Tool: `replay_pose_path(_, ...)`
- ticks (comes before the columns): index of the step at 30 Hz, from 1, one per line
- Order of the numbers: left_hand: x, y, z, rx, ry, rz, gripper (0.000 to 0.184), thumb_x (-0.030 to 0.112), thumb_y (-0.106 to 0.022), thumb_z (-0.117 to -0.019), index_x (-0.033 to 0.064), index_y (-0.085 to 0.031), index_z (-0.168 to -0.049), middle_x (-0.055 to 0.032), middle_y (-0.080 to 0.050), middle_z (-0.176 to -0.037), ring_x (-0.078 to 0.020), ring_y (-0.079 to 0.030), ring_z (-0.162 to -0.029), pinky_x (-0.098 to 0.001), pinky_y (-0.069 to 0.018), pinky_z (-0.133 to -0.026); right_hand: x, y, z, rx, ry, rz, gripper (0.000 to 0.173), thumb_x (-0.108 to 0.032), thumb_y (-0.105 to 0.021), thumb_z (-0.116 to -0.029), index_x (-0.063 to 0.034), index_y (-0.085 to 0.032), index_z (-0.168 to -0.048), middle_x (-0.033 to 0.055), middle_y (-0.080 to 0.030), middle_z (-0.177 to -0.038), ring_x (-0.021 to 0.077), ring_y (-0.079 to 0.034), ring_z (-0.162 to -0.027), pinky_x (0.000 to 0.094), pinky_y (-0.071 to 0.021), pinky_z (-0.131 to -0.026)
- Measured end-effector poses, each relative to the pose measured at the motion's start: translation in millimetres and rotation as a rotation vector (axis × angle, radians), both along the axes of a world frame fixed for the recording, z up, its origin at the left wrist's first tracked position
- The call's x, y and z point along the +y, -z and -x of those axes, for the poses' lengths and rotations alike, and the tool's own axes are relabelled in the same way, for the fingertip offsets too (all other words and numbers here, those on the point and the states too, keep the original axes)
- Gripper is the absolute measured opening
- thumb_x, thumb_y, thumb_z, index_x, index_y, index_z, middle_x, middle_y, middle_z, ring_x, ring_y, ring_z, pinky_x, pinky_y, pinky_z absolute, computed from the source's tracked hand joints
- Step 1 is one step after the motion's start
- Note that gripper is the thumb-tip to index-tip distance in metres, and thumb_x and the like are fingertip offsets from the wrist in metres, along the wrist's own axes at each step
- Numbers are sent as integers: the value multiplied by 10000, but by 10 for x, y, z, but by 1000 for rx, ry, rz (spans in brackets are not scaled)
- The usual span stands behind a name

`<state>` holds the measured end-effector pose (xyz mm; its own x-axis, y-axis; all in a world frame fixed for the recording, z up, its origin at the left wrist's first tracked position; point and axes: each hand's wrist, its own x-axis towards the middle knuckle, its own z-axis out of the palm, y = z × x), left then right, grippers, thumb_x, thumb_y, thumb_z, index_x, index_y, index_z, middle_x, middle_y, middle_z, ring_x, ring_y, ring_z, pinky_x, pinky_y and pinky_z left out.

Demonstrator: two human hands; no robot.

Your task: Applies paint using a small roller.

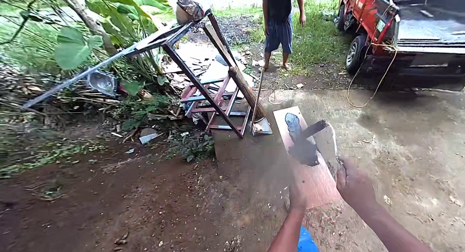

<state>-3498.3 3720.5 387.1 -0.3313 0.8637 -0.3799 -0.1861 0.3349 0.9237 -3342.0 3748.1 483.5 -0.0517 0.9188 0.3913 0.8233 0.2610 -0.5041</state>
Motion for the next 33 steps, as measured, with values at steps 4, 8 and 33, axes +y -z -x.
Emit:
replay_pose_path(4, 1111, -37, 317, -41, -22, -8, 602, 413, -225, -1129, -21, -554, -1384, -219, -620, -1311, -238, -621, -1192, -431, -511, -1030, 1102, 107, 320, -81, -52, -120, 393, -137, -452, -1005, 8, -696, -1277, 174, -757, -900, 343, -741, -701, 539, -600, -588)
replay_pose_path(8, 2142, -186, 616, 27, -5, -21, 628, 427, -218, -1125, -31, -579, -1359, -228, -634, -1290, -255, -624, -1195, -455, -493, -1047, 1983, 184, 794, -238, -145, 86, 364, -85, -514, -965, -66, -707, -1273, 169, -741, -899, 364, -733, -710, 559, -591, -594)
replay_pose_path(33, 6763, 297, 971, -9, -8, 81, 630, 426, -225, -1126, -49, -523, -1413, -263, -575, -1377, -292, -577, -1268, -487, -460, -1086, 6778, 106, 1350, -130, -206, 888, 396, -278, -428, -1056, -146, -631, -1369, 157, -702, -1198, 338, -677, -1140, 562, -535, -972)
